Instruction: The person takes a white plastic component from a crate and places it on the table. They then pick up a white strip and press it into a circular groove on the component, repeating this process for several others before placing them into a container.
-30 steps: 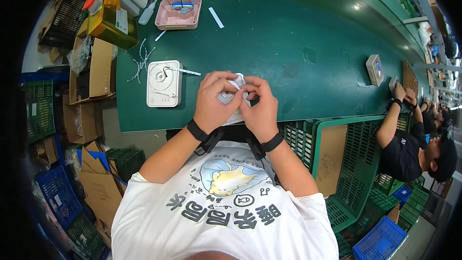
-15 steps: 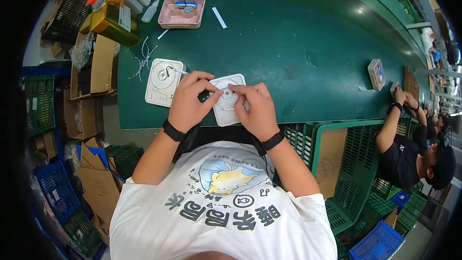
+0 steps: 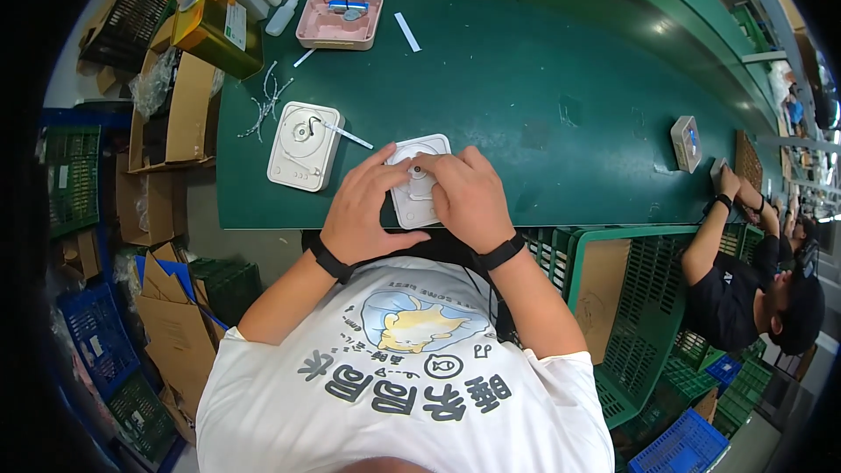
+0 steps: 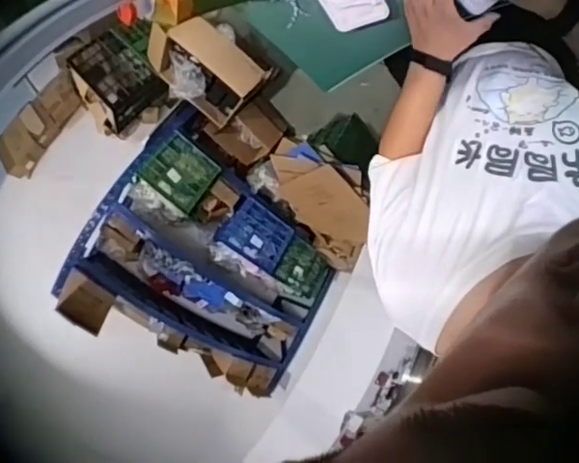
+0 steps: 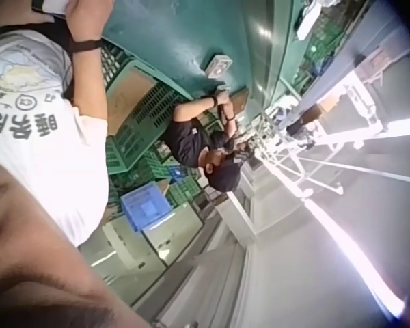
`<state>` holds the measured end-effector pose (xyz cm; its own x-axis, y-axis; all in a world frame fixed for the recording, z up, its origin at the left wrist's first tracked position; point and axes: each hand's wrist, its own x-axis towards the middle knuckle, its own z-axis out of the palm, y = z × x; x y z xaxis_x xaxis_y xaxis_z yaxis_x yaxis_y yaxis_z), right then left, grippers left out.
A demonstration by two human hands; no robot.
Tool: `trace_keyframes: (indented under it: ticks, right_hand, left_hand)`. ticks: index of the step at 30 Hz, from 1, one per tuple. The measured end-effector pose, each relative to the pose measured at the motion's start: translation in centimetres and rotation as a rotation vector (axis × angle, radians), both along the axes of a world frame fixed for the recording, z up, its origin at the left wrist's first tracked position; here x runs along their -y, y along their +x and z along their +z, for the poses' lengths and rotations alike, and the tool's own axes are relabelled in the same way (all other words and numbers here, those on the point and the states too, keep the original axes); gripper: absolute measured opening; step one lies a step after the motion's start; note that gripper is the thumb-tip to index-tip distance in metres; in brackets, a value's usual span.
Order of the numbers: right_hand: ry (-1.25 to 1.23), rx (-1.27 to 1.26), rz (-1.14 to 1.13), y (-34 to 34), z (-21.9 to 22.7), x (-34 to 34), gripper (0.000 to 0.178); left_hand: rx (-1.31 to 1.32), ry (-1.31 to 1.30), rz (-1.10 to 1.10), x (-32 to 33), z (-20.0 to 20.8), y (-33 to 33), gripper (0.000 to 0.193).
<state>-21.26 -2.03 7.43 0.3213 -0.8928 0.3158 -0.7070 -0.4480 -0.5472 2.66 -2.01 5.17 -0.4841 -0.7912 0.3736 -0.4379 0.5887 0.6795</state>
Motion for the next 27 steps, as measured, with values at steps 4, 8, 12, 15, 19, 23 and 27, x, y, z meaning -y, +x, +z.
trace_keyframes:
  ticks: [4, 8, 12, 15, 19, 23, 27]
  right_hand:
    - [0.072, 0.158, -0.075, 0.6, 1.0, 0.1, 0.022]
    - [0.338, 0.045, -0.053, 0.9, 2.8, 1.0, 0.021]
    - [0.731, -0.022, -0.141, 0.9, 4.2, 3.2, 0.026]
    - [0.622, -0.038, -0.082, 0.5, 3.9, 3.2, 0.024]
    - [0.453, -0.090, -0.078, 1.3, 2.6, 2.6, 0.022]
    - [0.417, -0.047, -0.111, 1.3, 3.1, 1.9, 0.020]
    - [0.398, 0.031, -0.089, 0.8, 3.0, 1.6, 0.018]
  left_hand:
    - [-0.001, -0.037, 0.064, -0.5, -0.6, -0.6, 0.102]
    - [0.023, -0.016, -0.006, 0.0, -1.0, 0.5, 0.104]
    - [0.010, 0.014, -0.080, 0.6, -0.7, 1.5, 0.103]
    - [0.016, 0.007, -0.090, 0.7, -0.6, 1.4, 0.104]
    - [0.034, 0.014, -0.086, 0.6, -0.2, 1.4, 0.101]
    - [0.067, -0.012, -0.127, 1.2, -0.3, 1.7, 0.098]
    - [0.138, -0.073, -0.159, 1.4, 0.1, 1.5, 0.087]
